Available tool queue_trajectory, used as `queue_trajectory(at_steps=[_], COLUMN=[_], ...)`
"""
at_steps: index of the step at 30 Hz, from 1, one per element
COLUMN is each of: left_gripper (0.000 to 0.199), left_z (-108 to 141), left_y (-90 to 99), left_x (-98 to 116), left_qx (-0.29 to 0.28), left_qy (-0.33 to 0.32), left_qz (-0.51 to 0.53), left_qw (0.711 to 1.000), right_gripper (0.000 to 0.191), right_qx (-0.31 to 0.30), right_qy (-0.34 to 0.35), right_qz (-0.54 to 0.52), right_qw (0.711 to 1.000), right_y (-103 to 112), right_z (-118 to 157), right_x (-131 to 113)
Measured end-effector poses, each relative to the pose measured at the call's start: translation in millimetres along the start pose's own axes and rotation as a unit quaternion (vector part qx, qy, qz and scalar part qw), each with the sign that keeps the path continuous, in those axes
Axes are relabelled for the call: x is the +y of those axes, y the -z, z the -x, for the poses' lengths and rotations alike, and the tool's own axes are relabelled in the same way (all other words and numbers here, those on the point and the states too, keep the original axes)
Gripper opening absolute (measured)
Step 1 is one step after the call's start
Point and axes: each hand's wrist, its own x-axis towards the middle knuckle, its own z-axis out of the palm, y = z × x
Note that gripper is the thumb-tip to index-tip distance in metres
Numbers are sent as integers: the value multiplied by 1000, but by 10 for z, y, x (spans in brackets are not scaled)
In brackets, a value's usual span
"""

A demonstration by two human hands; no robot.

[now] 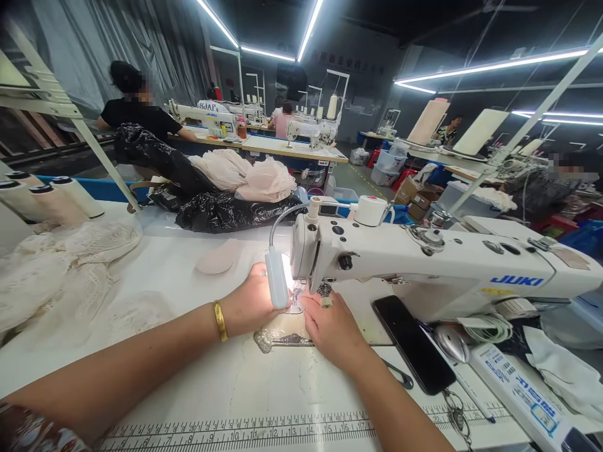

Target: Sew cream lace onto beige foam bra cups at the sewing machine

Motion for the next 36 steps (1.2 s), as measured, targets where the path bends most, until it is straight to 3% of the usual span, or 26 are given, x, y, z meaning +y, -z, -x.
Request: queue_trajectory(at_steps=[5,12,15,19,23,28,33,36], left_gripper=[21,14,12,12,28,40,42,46], left_z=[-55,-118,-110,8,165,213,191,391], left_y=[-8,11,167,555,905,1040,1070,1200], left_x=[-44,-169,-306,-512,-608,-607,-711,-683], left_qx=[-66,-49,-55,-43,4,78,202,255], left_qy=[49,154,188,258,321,353,390,403], left_qz=[19,47,110,242,382,481,443,381], left_qw=[996,986,975,934,867,799,781,792], right_gripper=[31,32,32,33,32,33,31,33], right_qx=[7,16,15,24,37,40,61,74], right_qy=[-13,-7,-8,10,9,14,28,48], right_qz=[-16,-38,-35,-24,-25,-19,-4,10], right_qw=[1000,999,999,999,999,999,998,996], right_y=[-37,-95,-98,-117,-168,-193,-186,-205], right_z=[-6,1,-1,-1,-3,-13,-19,-7], right_x=[34,80,78,79,94,88,65,77])
